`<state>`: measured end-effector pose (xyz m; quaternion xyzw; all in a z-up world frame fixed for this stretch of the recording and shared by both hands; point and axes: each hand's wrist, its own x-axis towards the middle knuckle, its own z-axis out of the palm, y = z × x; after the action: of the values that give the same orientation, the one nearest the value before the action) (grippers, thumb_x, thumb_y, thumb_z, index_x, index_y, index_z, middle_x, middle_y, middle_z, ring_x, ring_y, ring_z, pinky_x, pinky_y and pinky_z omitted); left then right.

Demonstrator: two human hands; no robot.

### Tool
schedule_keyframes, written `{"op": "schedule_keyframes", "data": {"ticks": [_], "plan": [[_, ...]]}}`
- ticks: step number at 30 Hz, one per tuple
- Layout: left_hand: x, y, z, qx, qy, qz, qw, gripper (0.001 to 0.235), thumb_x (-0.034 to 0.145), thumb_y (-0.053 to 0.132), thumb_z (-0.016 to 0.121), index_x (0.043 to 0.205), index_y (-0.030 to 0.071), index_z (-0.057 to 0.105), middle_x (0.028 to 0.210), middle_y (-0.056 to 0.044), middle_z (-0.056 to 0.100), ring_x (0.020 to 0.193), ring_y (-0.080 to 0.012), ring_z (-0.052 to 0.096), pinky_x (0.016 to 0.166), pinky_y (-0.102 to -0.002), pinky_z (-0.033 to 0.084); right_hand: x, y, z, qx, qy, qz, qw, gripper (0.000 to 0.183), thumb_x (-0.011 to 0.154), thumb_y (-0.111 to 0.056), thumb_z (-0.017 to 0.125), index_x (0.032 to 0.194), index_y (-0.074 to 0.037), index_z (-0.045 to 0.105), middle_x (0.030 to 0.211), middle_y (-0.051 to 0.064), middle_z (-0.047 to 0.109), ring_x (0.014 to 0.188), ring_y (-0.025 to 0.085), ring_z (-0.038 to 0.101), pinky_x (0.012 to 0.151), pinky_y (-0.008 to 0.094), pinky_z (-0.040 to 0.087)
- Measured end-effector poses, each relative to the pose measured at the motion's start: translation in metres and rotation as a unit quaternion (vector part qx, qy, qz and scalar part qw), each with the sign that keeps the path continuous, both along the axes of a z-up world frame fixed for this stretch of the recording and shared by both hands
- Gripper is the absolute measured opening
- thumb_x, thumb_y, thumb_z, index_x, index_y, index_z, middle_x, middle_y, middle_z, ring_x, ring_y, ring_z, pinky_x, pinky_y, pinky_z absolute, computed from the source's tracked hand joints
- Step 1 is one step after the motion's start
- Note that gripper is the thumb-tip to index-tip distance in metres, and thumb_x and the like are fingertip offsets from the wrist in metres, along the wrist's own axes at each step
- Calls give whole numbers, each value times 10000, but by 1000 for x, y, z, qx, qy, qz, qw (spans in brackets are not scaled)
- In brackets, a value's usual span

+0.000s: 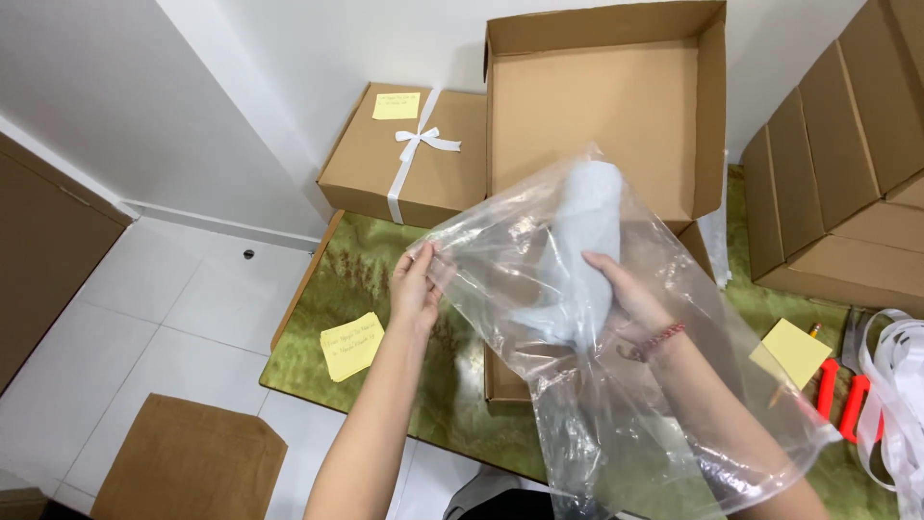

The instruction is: The person places a plastic bag into a cardboard box, closes the box, and ties it with a white ribbon. They then open a different box, remove a plastic-wrapped gray shirt, unfold it, and hang it on a clothing rack. Finally, they place another plastic bag into a box and close it.

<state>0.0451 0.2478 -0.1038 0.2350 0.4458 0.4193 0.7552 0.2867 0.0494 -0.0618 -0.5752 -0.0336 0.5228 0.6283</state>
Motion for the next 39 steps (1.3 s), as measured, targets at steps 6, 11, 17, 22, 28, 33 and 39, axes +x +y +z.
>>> {"op": "schedule_keyframes", "data": {"ticks": [6,11,17,22,28,33,39], "plan": [[-49,25,-2,20,-53,166,985,136,980,232,796,985,214,662,925,25,784,798,-145,768,713,-339,677,-26,-47,79,-55,-113,26,992,747,858,-364,756,1449,65,601,1443,285,618,1338,401,596,1150,514,461],[-71,49,-60,18,-36,235,971,187,984,302,804,1061,243,645,986,37,756,831,-209,782,776,-379,706,-38,-87,112,-129,-232,87,960,653,834,-387,807,1318,44,729,1440,257,635,1336,361,566,1215,527,376],[-52,31,-62,-3,-31,241,970,218,999,320,786,1121,254,617,1091,10,699,913,-283,784,850,-417,718,26,-146,36,-212,-293,277,890,987,779,-602,835,1587,-111,554,1506,235,640,1362,414,638,1113,575,529],[-75,30,-33,40,-36,250,967,85,1074,361,646,1120,320,587,1101,61,769,1065,-203,825,960,-348,626,60,-225,-8,-143,-164,161,963,639,812,-70,836,1440,-41,719,1282,223,783,1039,381,764,836,575,628],[-55,24,-65,21,-82,318,944,75,1102,172,574,1115,107,540,1154,-168,806,1058,-290,818,807,-410,696,72,-260,42,-287,-267,87,916,574,863,-167,768,1434,-130,725,1265,110,791,1098,264,717,930,390,556],[-30,4,-90,-19,-39,322,946,93,1100,180,602,1158,122,559,1046,-111,775,840,-235,774,625,-349,634,90,-287,33,-426,-471,68,769,788,743,-245,645,1528,-316,622,1335,122,749,1246,368,662,1003,473,508],[-12,-92,20,45,335,122,933,1072,1021,407,774,1712,254,-30,1794,-100,-81,1635,-338,259,1218,-577,337,85,-321,48,-395,-514,-83,757,728,819,-353,640,1542,-265,617,1333,213,720,1225,474,620,993,517,450]]}}
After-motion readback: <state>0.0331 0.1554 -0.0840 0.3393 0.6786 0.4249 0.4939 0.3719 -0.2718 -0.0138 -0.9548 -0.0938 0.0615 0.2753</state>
